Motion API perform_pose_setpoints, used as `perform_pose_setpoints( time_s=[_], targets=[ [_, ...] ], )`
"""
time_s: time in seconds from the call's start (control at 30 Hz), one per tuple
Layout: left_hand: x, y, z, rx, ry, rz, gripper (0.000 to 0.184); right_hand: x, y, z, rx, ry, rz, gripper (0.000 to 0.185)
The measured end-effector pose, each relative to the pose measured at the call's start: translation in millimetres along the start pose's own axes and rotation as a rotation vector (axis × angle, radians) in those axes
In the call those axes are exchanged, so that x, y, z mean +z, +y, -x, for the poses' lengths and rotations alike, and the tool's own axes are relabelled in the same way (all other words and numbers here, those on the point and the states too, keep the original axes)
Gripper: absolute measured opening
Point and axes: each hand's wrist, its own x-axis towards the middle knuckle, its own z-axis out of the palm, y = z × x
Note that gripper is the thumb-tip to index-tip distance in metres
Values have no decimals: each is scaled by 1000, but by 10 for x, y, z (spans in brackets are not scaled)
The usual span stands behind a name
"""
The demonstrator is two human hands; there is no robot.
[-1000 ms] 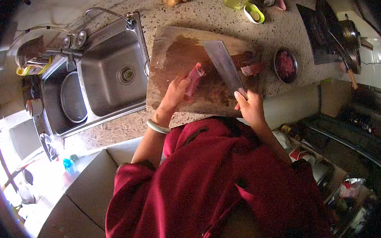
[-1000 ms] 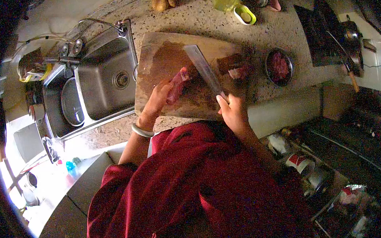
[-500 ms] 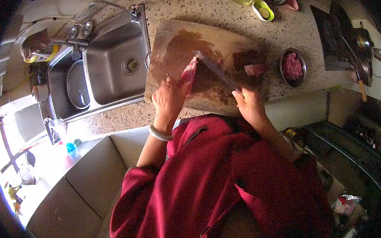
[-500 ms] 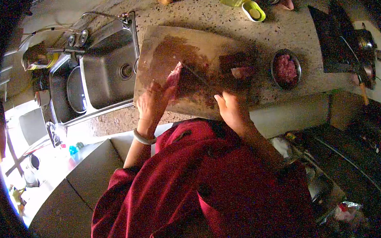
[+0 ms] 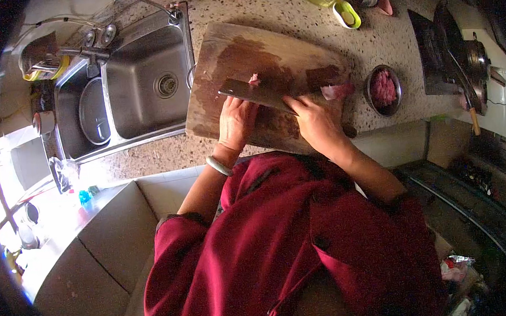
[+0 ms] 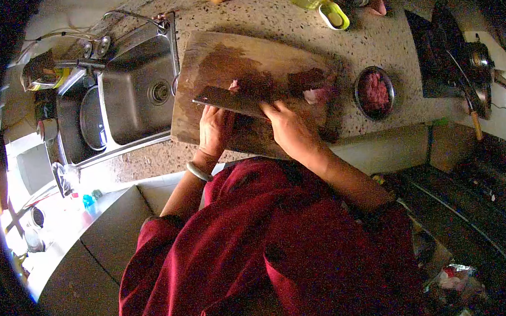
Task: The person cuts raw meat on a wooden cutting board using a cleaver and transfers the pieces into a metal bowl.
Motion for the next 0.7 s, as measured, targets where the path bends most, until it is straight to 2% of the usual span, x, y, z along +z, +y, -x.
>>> perform_pose_setpoints(
  time_s=[0.07, 0.17, 0.3, 0.37, 0.43, 0.53, 0.63, 0.67, 0.7],
  targets=[
    [-5, -21, -23, 24, 43, 13, 42, -4, 52, 107, 3, 55, -22, 37],
    [8, -54, -32, 75, 36, -14, 47, -84, 77, 230, 61, 16, 62, 37],
    [52, -62, -11, -89, 12, 77, 42, 158, 127, 30, 0, 36, 151, 39],
    [54, -77, -30, -148, 9, 55, 40, 344, 25, -204, -66, 176, 91, 37],
    [41, -81, -44, -126, 72, 59, 32, 241, -220, -460, -46, 46, 239, 34],
    [72, -119, -58, -136, 45, 52, 24, 506, -135, -663, -269, 308, 192, 33],
    [40, -61, -75, -96, 106, 64, 18, 429, -34, -511, -226, 287, 157, 34],
    [29, -31, -70, -99, 81, 38, 17, 281, -30, -415, -131, 169, 114, 36],
    [28, -32, -65, -97, 86, 40, 17, 311, 88, -292, -126, 234, 198, 35]
  ],
)
